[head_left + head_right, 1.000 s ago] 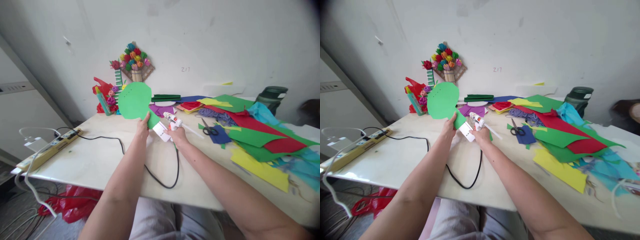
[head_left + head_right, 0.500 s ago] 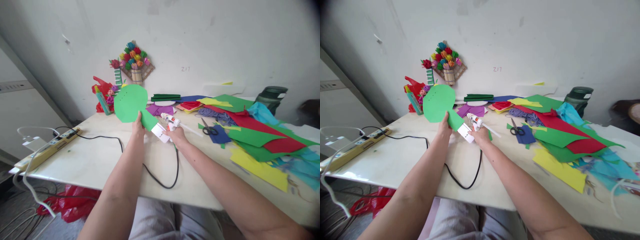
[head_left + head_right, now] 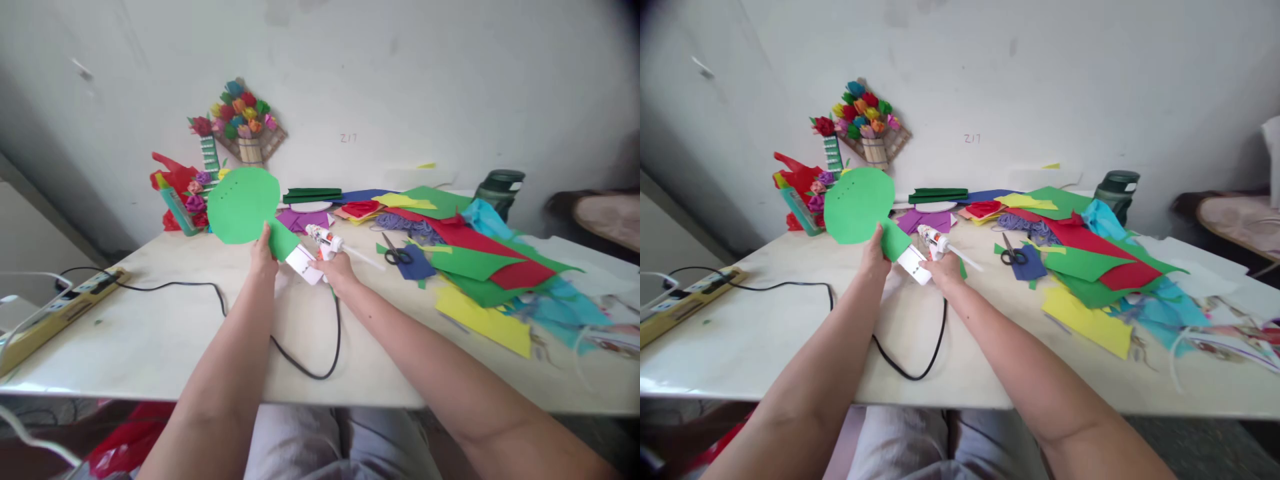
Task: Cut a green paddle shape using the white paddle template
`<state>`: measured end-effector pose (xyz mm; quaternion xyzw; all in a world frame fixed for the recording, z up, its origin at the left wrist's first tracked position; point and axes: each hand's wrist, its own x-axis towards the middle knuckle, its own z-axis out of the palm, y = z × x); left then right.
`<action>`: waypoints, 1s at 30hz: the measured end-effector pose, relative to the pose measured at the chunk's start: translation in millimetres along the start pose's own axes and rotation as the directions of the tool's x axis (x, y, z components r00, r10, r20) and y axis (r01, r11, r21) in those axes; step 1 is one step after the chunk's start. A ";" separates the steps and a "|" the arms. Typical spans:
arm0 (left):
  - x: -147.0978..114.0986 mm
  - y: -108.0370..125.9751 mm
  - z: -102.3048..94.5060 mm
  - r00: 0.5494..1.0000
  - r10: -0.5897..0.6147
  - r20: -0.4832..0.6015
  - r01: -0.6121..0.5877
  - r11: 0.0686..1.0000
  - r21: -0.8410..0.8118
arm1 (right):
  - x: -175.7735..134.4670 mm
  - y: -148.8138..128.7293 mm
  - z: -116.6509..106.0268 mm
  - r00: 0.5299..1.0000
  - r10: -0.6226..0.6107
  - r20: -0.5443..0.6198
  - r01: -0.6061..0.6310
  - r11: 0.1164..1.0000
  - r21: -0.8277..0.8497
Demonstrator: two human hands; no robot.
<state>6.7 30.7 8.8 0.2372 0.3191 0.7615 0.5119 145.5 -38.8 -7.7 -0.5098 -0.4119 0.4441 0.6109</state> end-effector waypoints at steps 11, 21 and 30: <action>0.9 2.3 10.9 0.996 -0.027 -0.086 0.029 0.999 0.022 | 1.0 -5.0 -1.8 0.998 0.051 -0.022 -0.053 0.996 -0.077; -5.9 -0.1 13.4 0.998 -0.061 -0.033 0.065 0.987 0.147 | 8.0 -2.4 -1.7 0.999 0.038 -0.029 -0.037 0.999 0.013; -17.1 -6.2 22.8 0.992 -0.119 0.033 0.109 0.970 0.218 | 15.8 5.4 -3.4 0.998 0.001 -0.068 0.004 0.997 0.073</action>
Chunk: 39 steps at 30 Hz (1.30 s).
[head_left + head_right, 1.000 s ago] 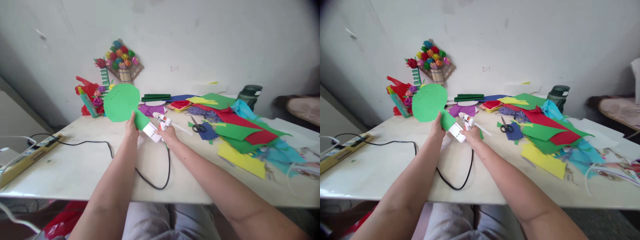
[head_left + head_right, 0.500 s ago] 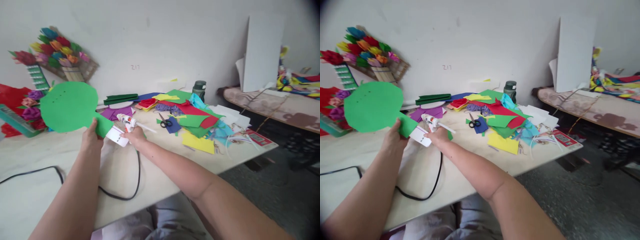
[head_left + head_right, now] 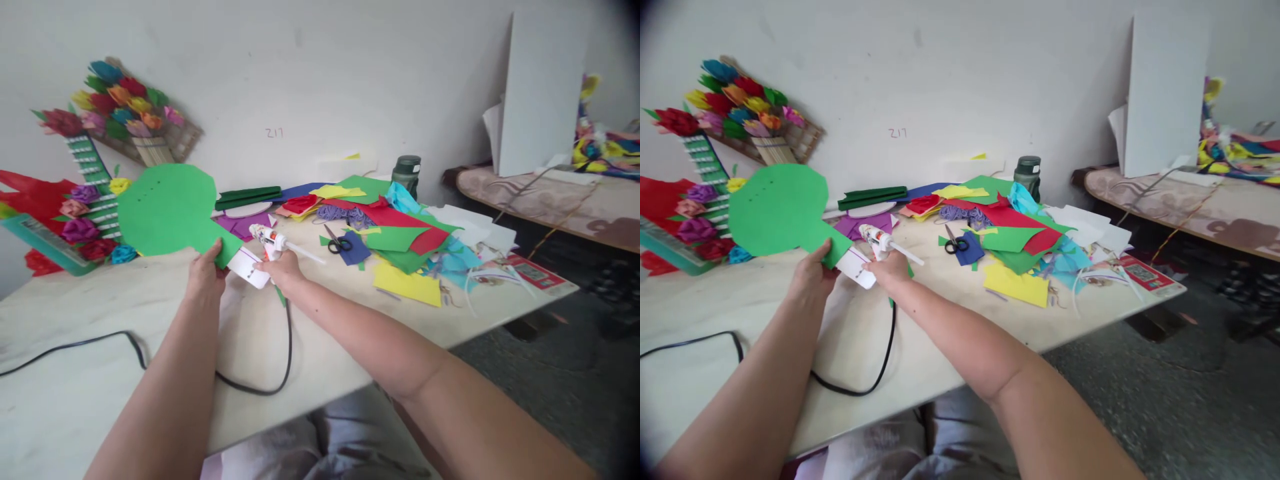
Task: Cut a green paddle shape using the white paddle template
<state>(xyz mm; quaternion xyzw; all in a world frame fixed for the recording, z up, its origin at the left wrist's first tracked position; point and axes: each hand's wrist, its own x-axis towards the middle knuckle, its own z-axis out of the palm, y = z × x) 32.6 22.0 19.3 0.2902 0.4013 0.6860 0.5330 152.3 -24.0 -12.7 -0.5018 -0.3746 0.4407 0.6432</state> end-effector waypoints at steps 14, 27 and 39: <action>16.9 -11.9 13.4 0.990 -0.033 0.137 0.018 0.994 0.104 | 4.4 -12.5 -8.8 0.995 0.029 -0.095 -0.024 0.998 0.058; 8.0 -7.4 51.0 0.961 -0.046 0.274 0.023 0.996 0.088 | 9.4 -30.6 -19.6 0.978 0.059 -0.198 -0.017 0.979 0.205; 10.8 -18.7 40.8 0.985 -0.067 0.157 0.046 0.990 0.133 | 9.3 -18.0 -16.4 0.986 0.013 -0.164 0.012 0.989 0.151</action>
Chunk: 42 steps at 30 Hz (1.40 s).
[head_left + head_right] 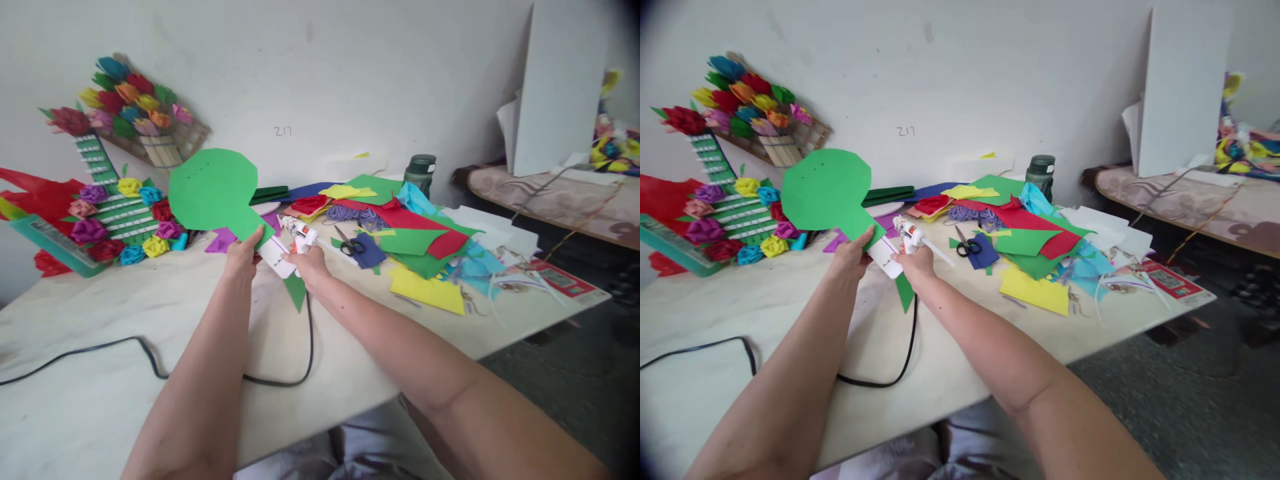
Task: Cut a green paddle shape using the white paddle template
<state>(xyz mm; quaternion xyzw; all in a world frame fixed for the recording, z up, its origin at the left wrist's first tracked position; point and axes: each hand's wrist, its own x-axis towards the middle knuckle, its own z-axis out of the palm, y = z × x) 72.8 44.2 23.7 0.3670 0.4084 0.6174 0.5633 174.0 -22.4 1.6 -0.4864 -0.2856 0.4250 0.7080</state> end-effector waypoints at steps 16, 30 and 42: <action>-3.8 5.1 -10.5 0.993 0.116 0.033 -0.097 0.932 -0.350 | -15.8 2.5 5.8 0.995 0.065 0.070 -0.073 0.990 0.124; -20.1 -8.3 -26.6 0.991 0.127 -0.028 -0.128 0.918 -0.374 | -11.8 3.5 4.0 0.994 0.008 0.106 -0.019 0.994 0.106; -34.1 -11.5 -19.9 0.992 0.077 0.097 -0.048 0.961 -0.272 | -11.8 -1.8 1.7 0.995 -0.060 0.079 0.061 0.998 -0.005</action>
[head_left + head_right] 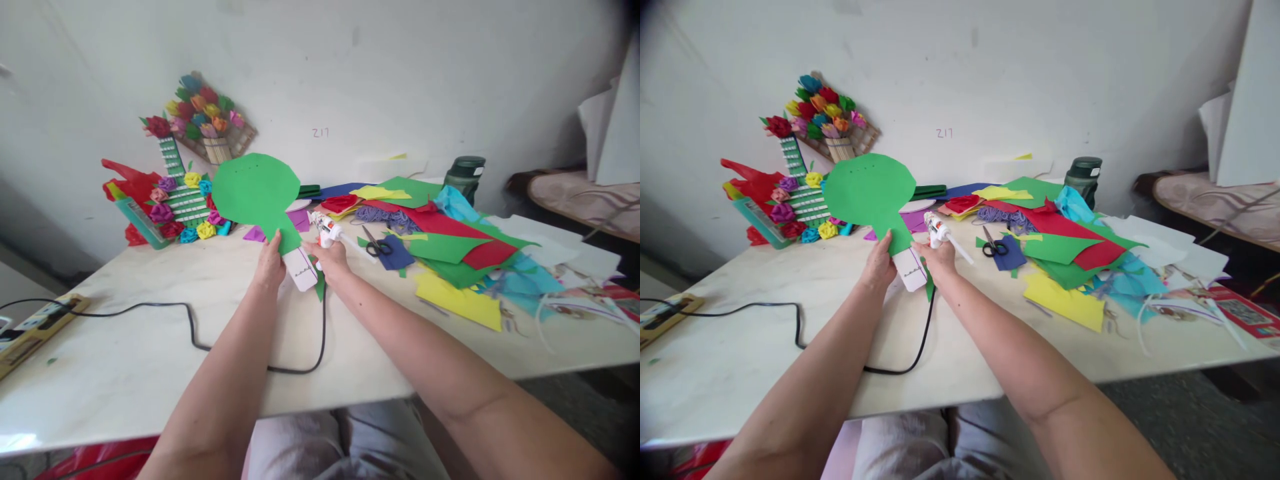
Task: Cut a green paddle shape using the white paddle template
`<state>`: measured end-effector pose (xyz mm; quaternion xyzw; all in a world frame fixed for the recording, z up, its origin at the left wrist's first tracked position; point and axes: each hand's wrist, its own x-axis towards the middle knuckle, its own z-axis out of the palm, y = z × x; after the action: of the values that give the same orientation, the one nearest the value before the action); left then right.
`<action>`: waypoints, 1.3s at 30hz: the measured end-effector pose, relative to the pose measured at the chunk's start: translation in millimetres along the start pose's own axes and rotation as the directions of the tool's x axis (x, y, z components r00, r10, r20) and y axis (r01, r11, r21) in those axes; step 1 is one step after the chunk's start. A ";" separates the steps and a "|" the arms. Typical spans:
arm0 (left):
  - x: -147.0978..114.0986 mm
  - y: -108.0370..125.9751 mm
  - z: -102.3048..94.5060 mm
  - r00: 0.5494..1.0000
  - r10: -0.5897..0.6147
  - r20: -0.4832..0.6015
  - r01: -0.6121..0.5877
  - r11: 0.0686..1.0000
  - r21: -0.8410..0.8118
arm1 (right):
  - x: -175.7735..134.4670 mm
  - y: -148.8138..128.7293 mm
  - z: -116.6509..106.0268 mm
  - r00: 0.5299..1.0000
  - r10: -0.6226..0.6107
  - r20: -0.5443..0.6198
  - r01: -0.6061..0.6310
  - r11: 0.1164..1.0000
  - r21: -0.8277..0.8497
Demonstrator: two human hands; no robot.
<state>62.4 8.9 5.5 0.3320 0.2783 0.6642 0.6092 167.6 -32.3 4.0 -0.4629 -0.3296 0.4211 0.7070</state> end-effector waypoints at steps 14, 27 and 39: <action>-5.1 -5.9 6.2 0.992 -0.010 0.124 0.010 1.000 0.005 | 2.6 5.3 1.4 0.999 -0.037 -0.007 0.036 0.995 -0.096; -12.3 -5.1 12.4 0.987 -0.028 0.161 0.026 0.999 0.018 | 0.0 4.3 1.3 0.999 -0.049 -0.013 0.046 0.983 -0.175; -12.8 -1.9 10.2 0.983 -0.012 0.181 0.002 0.998 0.055 | 3.5 2.5 0.9 0.996 -0.088 0.025 0.091 0.983 -0.162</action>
<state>72.0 -4.0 9.0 0.4066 0.2408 0.6212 0.6252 167.7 -28.2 2.3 -0.5000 -0.3898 0.3647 0.6819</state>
